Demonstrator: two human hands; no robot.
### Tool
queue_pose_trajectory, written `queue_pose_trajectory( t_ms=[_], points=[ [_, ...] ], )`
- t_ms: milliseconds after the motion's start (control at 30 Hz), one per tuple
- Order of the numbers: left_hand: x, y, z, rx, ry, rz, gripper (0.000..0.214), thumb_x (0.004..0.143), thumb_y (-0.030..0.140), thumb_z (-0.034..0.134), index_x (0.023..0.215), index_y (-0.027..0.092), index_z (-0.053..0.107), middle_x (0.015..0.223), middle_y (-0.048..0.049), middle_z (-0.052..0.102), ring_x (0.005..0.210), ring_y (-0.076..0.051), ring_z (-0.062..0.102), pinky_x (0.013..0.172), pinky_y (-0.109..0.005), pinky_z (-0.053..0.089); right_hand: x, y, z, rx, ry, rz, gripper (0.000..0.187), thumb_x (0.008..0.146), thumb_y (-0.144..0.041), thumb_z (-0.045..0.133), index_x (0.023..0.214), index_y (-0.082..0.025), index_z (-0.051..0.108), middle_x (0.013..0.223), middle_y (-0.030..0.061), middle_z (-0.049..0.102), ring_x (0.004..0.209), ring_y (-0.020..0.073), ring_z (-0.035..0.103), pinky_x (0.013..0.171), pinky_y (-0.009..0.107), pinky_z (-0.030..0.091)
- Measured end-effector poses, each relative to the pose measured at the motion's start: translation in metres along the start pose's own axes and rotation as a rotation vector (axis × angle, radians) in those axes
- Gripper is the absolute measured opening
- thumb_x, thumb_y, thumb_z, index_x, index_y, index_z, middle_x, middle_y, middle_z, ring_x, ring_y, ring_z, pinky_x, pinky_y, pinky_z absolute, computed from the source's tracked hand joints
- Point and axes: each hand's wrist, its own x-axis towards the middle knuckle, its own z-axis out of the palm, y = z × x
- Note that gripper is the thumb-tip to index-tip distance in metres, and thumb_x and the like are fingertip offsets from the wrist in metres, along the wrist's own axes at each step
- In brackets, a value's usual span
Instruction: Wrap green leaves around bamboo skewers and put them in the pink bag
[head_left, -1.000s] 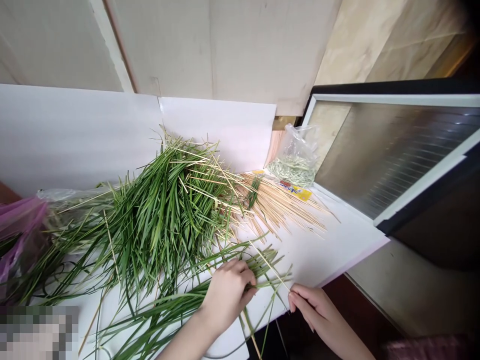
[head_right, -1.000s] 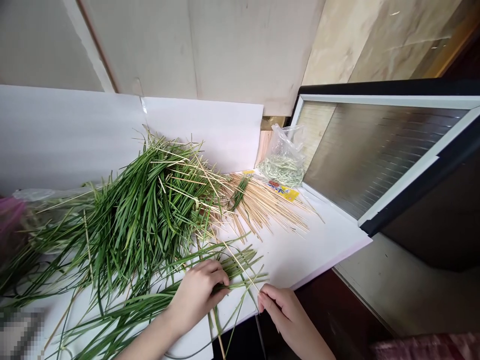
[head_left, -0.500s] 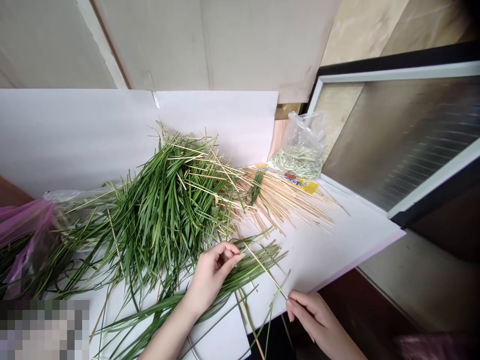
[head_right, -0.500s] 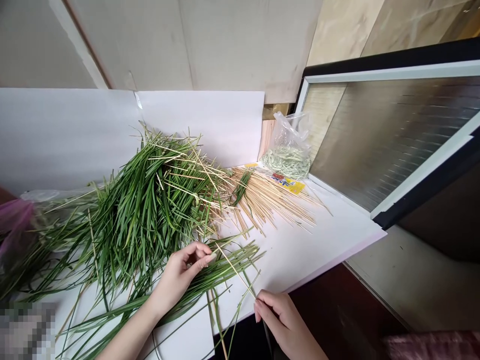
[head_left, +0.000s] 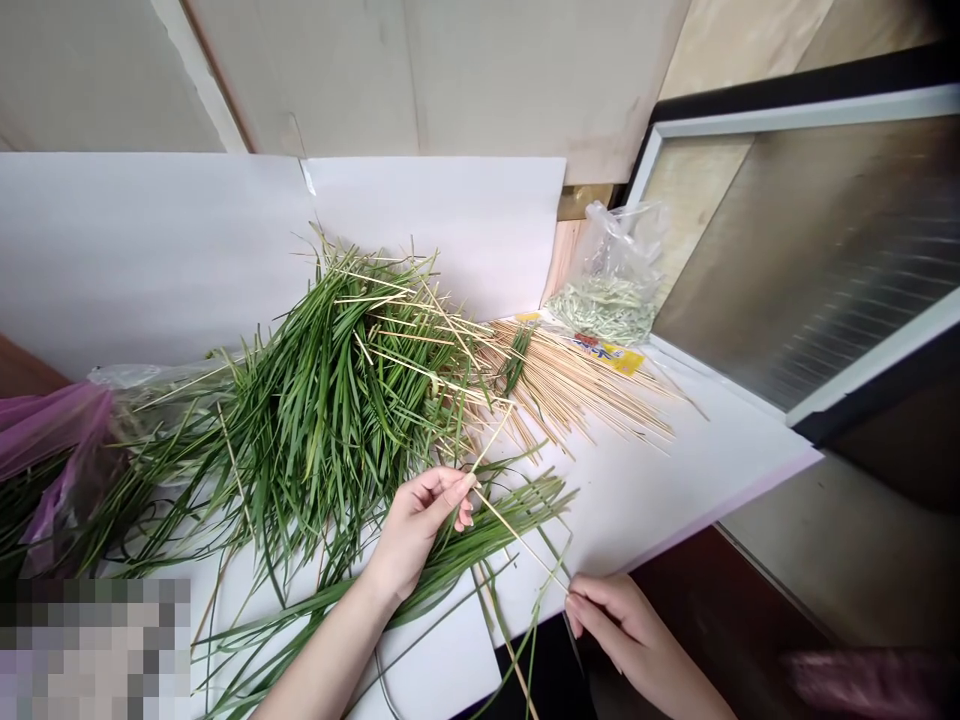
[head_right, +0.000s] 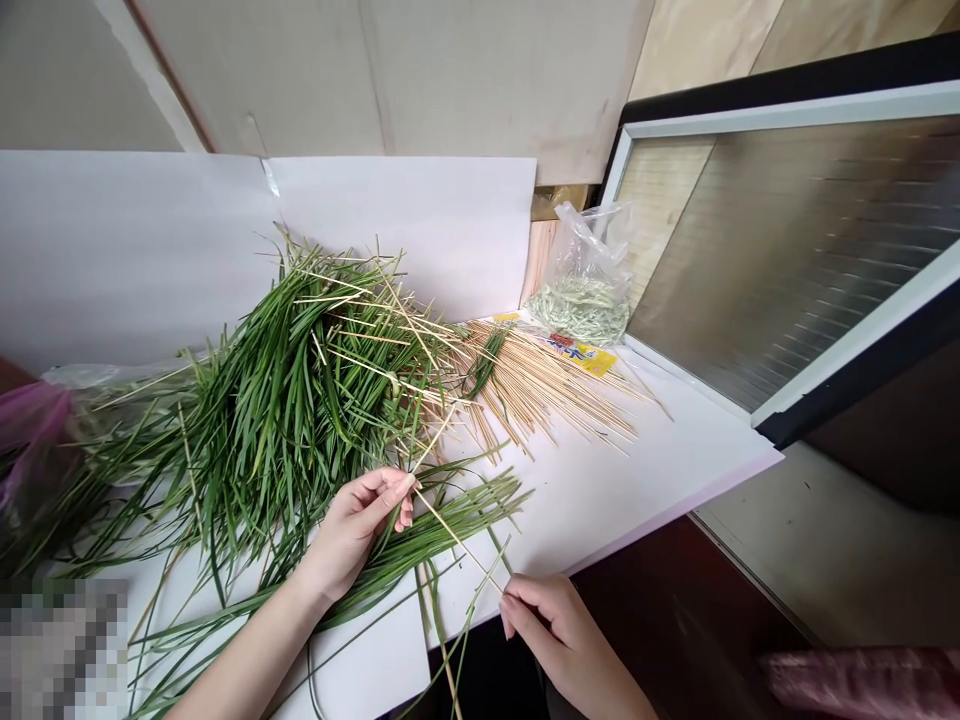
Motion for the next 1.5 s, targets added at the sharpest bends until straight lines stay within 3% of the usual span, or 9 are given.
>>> queue_pose_trajectory(
  t_ms=[333, 733, 1500],
  points=[
    [-0.0004, -0.0028, -0.0015, -0.172, -0.013, -0.138, 0.032, 0.075, 0.039, 0.084, 0.09, 0.011, 0.077, 0.063, 0.0, 0.061, 0.056, -0.007, 0.053, 0.055, -0.018, 0.043, 0.0014, -0.0027, 0.0001, 0.045, 0.028, -0.001, 0.048, 0.107, -0.046, 0.042, 0.067, -0.021, 0.048, 0.061, -0.0021, 0.046, 0.057, 0.0175, 0.045, 0.058, 0.028, 0.031],
    [-0.001, -0.0048, -0.0021, -0.165, -0.034, -0.145, 0.025, 0.08, 0.035, 0.081, 0.087, 0.012, 0.076, 0.065, 0.0, 0.062, 0.058, -0.007, 0.055, 0.056, -0.017, 0.044, 0.0009, -0.002, -0.001, 0.056, 0.027, -0.003, 0.043, 0.107, -0.036, 0.043, 0.067, -0.021, 0.047, 0.062, -0.003, 0.046, 0.058, 0.0168, 0.044, 0.058, 0.028, 0.03],
    [0.0001, -0.0073, -0.0022, -0.069, -0.011, -0.069, 0.023, 0.079, 0.034, 0.082, 0.087, 0.013, 0.078, 0.066, -0.0004, 0.063, 0.058, -0.007, 0.054, 0.057, -0.019, 0.044, 0.0001, 0.0023, -0.0007, 0.086, 0.039, -0.016, 0.043, 0.107, -0.037, 0.042, 0.068, -0.02, 0.047, 0.063, -0.0027, 0.045, 0.058, 0.0169, 0.042, 0.058, 0.028, 0.029]
  ],
)
